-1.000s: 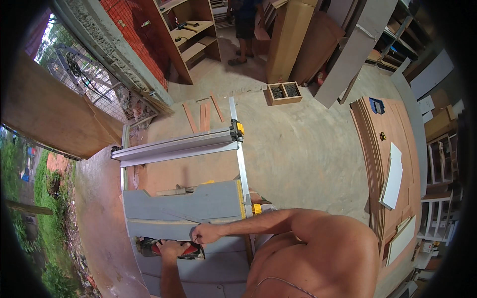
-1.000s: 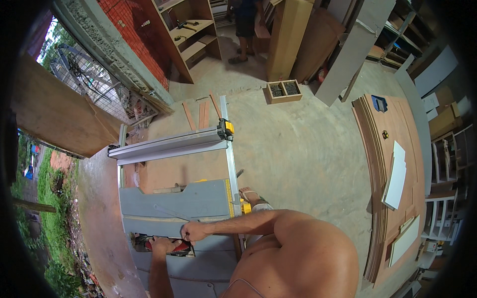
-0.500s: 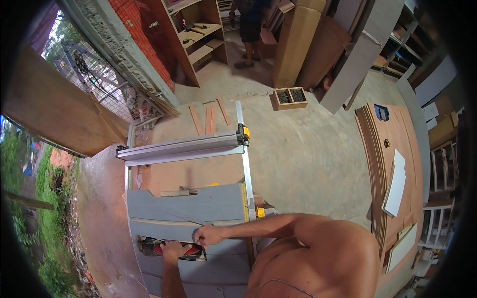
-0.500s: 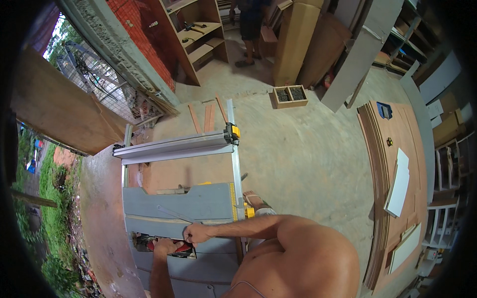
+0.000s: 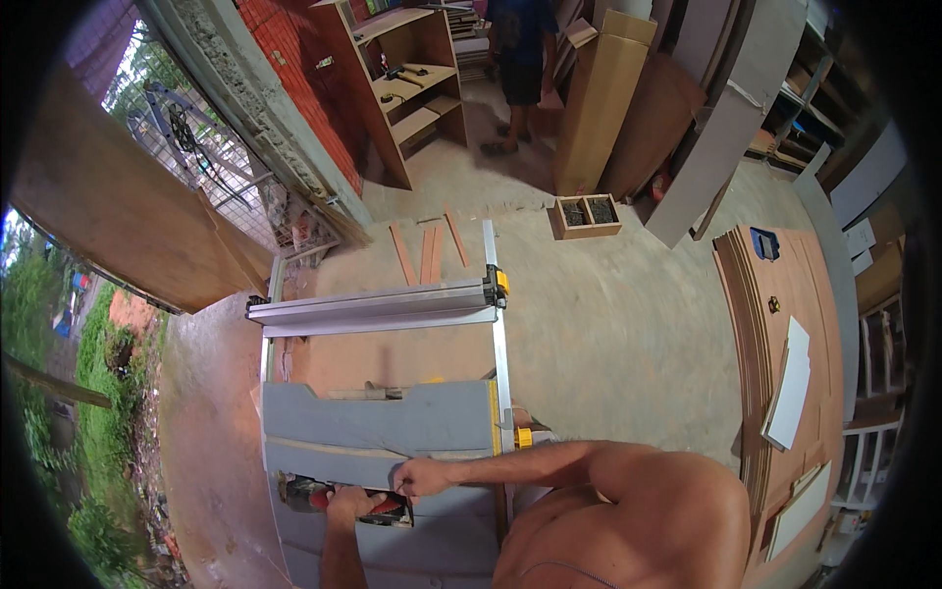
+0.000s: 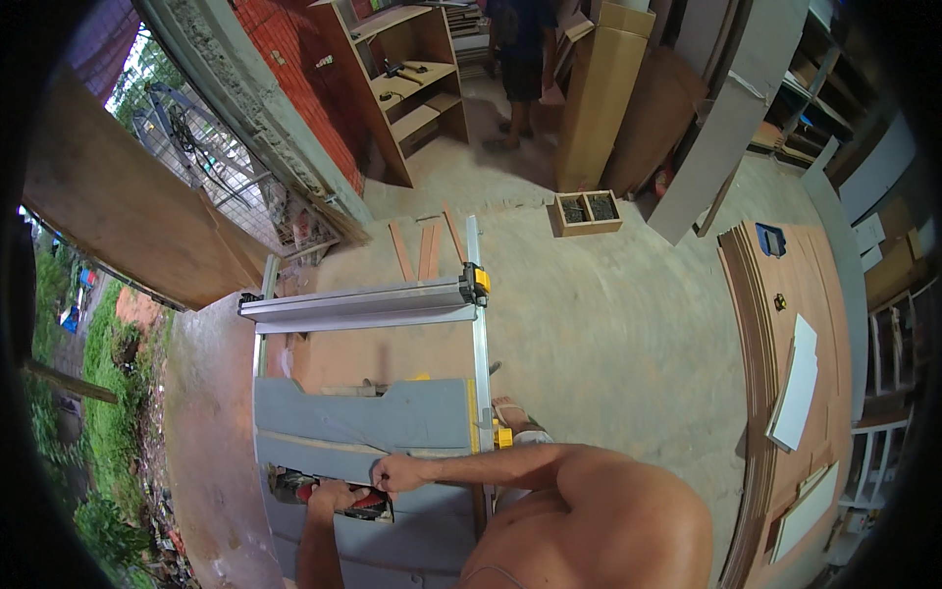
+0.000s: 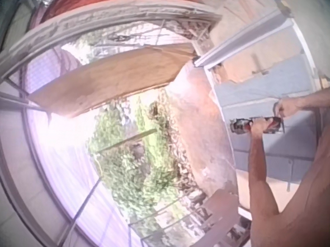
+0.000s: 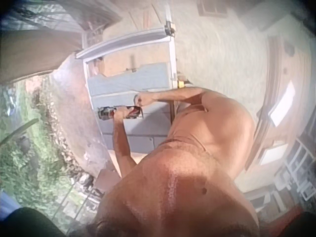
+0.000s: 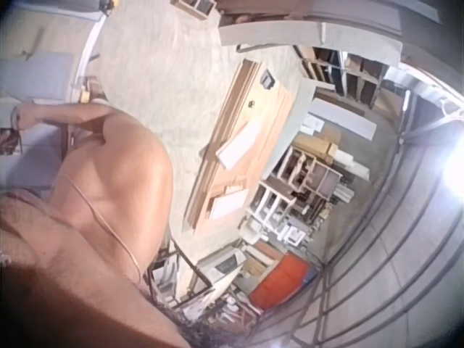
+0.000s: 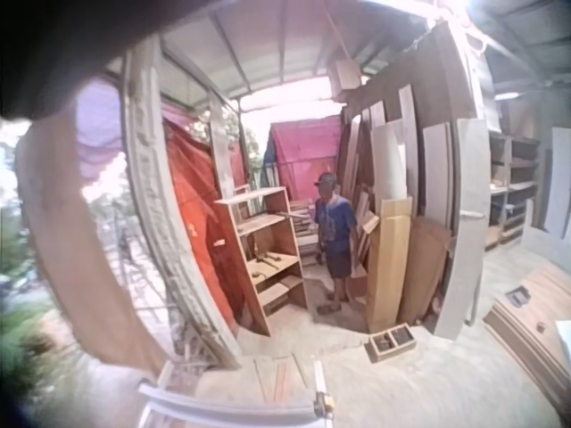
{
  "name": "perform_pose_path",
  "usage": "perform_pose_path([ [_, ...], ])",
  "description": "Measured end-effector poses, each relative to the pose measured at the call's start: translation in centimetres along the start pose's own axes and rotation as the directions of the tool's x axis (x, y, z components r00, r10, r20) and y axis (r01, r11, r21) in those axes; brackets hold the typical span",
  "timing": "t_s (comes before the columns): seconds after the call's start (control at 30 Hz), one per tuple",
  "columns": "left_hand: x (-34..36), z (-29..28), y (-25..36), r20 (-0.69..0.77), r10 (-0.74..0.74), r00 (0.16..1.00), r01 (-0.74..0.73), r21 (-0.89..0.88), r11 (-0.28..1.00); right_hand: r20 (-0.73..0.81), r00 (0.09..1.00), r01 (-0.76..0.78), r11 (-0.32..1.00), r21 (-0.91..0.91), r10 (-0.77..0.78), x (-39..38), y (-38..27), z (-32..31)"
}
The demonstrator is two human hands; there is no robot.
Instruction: The person removes a circular saw blade from a table saw using a wrench and by hand, carries it to a workbench, selects a different blade, and installs it onto the table saw.
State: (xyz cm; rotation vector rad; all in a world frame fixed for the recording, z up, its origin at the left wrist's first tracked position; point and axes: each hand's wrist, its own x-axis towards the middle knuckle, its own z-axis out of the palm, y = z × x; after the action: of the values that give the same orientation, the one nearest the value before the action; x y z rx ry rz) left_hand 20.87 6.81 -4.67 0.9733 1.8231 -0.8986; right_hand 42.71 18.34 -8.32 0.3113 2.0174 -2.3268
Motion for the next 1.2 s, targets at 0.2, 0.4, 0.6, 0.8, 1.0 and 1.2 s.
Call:
perform_pose_path([
  [0.2,0.5,0.7,-1.0,-0.020,-0.002,1.000,0.001,-0.031,1.000,0.022,0.999,-0.031,1.000,0.003,0.031,-0.1,-1.0,0.0],
  [0.4,1.7,1.8,-1.4,-0.108,-0.002,0.994,0.001,-0.010,1.000,0.030,0.999,-0.034,0.999,-0.029,0.035,-0.2,-1.0,-0.2],
  [0.6,2.3,1.6,-2.5,-0.034,0.030,0.999,-0.030,0.006,1.000,0.014,0.999,-0.036,0.999,-0.030,0.036,-0.1,-1.0,0.1],
  [0.8,-0.6,-0.2,-0.8,-0.003,0.052,0.999,-0.052,0.014,0.999,0.018,1.000,-0.014,1.000,-0.010,0.014,0.0,-0.1,0.0],
  [1.0,2.8,1.7,-2.7,-0.002,0.038,0.999,-0.038,0.029,0.999,0.027,0.999,-0.030,1.000,-0.006,0.030,-0.1,-0.4,0.1],
  [1.2,-0.9,-0.3,-0.6,-0.008,0.015,1.000,-0.015,0.069,0.997,0.037,0.998,-0.041,0.999,-0.018,0.042,-0.3,-0.8,-0.2],
])
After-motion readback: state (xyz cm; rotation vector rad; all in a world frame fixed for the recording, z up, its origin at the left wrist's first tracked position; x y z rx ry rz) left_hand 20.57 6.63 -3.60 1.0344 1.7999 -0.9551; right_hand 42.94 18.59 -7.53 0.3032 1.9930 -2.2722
